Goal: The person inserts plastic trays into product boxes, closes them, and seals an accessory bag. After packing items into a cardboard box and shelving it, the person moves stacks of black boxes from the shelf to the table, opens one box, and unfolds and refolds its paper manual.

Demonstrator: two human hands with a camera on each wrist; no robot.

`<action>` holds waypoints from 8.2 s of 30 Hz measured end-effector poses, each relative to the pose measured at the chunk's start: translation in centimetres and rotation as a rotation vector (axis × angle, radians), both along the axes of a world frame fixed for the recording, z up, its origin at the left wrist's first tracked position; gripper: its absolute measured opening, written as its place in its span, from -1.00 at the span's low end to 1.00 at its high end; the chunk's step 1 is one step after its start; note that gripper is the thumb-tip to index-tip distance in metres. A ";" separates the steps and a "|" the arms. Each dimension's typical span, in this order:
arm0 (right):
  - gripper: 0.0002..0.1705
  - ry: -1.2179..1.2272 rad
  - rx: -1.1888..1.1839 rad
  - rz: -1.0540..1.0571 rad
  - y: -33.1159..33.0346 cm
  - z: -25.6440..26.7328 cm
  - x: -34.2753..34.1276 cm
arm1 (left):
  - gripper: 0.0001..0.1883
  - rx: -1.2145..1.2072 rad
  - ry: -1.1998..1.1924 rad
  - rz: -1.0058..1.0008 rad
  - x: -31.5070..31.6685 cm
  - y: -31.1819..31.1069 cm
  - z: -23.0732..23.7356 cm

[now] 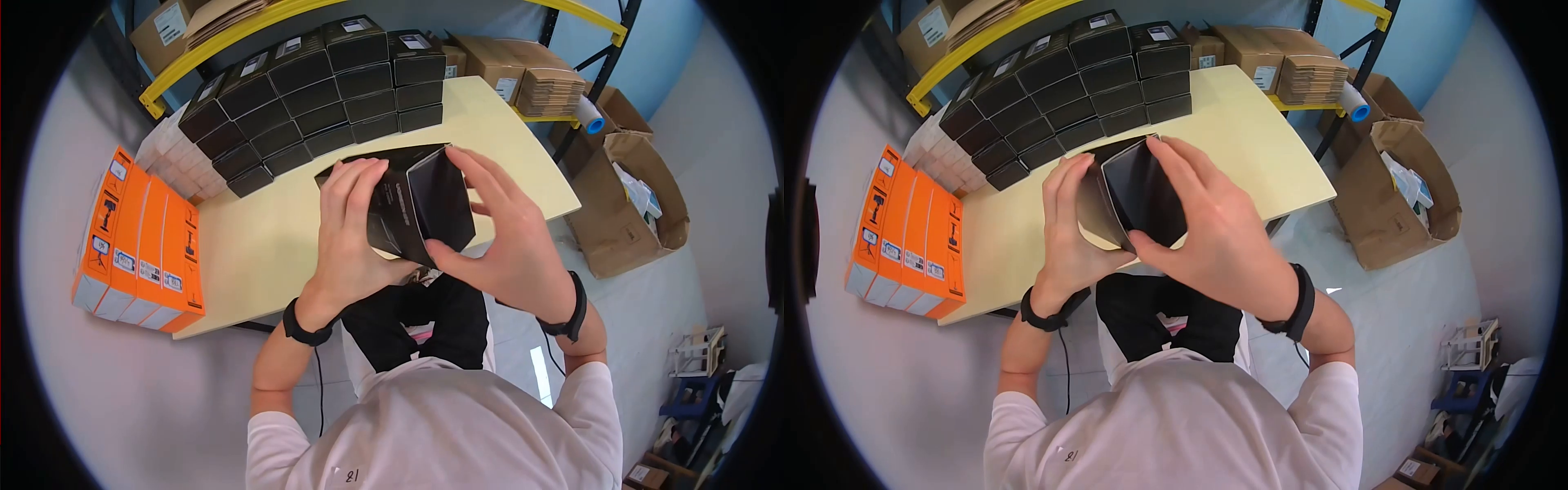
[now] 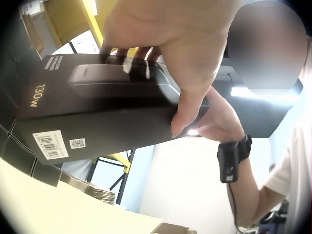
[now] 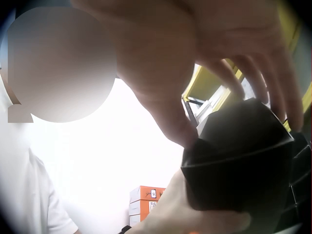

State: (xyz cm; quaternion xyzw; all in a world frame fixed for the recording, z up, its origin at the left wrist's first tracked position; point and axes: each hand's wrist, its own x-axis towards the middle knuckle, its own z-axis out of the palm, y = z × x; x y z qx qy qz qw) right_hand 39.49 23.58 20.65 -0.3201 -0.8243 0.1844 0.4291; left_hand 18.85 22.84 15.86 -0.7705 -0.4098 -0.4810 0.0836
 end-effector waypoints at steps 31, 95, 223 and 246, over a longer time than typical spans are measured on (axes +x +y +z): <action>-0.01 0.497 -0.554 0.209 3.0 -5.9 4.4 | 0.24 -0.086 -0.196 0.037 -5.6 0.8 -1.8; -0.47 0.027 0.248 -0.326 -4.3 -3.4 -0.7 | 0.23 0.270 -0.151 -0.094 -1.4 2.7 -6.5; -0.13 0.316 -0.825 0.397 6.2 -10.2 2.7 | -0.51 -0.627 -0.843 -0.043 -10.5 0.2 -7.8; -0.43 0.672 -1.138 0.090 8.0 -12.2 2.6 | 0.00 -0.593 -0.209 -0.075 -7.5 -1.9 -1.6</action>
